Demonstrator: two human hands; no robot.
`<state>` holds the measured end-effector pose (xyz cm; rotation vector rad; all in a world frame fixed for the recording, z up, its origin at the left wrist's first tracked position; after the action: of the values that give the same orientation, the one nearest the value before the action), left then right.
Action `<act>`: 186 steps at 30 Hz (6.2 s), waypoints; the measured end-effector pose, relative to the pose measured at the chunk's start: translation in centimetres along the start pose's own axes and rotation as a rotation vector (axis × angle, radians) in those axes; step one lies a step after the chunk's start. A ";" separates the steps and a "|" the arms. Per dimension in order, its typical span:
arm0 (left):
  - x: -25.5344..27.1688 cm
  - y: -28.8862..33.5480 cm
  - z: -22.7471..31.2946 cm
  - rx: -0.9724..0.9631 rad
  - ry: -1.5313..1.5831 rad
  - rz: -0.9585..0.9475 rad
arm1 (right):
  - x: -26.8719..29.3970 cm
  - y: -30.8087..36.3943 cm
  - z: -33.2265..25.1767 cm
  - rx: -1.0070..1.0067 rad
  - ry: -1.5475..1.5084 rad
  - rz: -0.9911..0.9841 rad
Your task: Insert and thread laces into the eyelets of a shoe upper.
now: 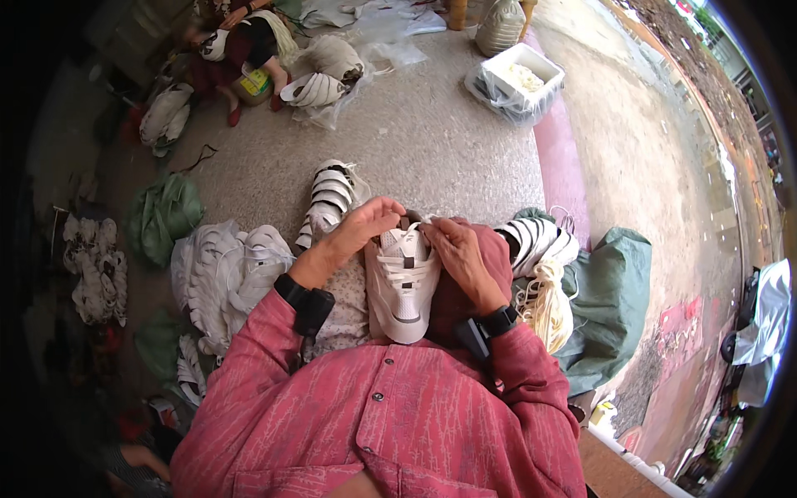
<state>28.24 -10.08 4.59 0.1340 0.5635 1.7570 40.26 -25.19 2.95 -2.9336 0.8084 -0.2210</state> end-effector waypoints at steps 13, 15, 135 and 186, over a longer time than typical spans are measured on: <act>-1.5 1.1 -0.3 -0.373 -0.718 0.259 | 0.9 0.7 -1.8 0.040 0.097 0.200; -1.5 1.3 0.0 -0.371 -0.625 0.249 | 1.8 -0.4 -4.0 0.047 -0.006 0.221; 2.6 4.8 -1.5 -0.181 -0.533 0.335 | -4.6 -5.8 -2.6 0.113 0.125 -0.697; 1.7 3.4 2.3 -0.176 -0.616 -0.027 | 8.2 -4.4 0.6 0.131 1.195 0.116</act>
<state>25.72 -8.34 7.77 0.5190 -0.0372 1.6189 49.56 -25.62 3.87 -2.3760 0.9443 -1.9870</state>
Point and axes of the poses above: each hand's wrist, its own y-axis away from the middle knuckle, its own x-axis out of the back of the hand, z = x × y, the point moved 4 cm from there along -y, towards the middle knuckle, and after that the axes turned 13 degrees about x, right-handed, at the moved point
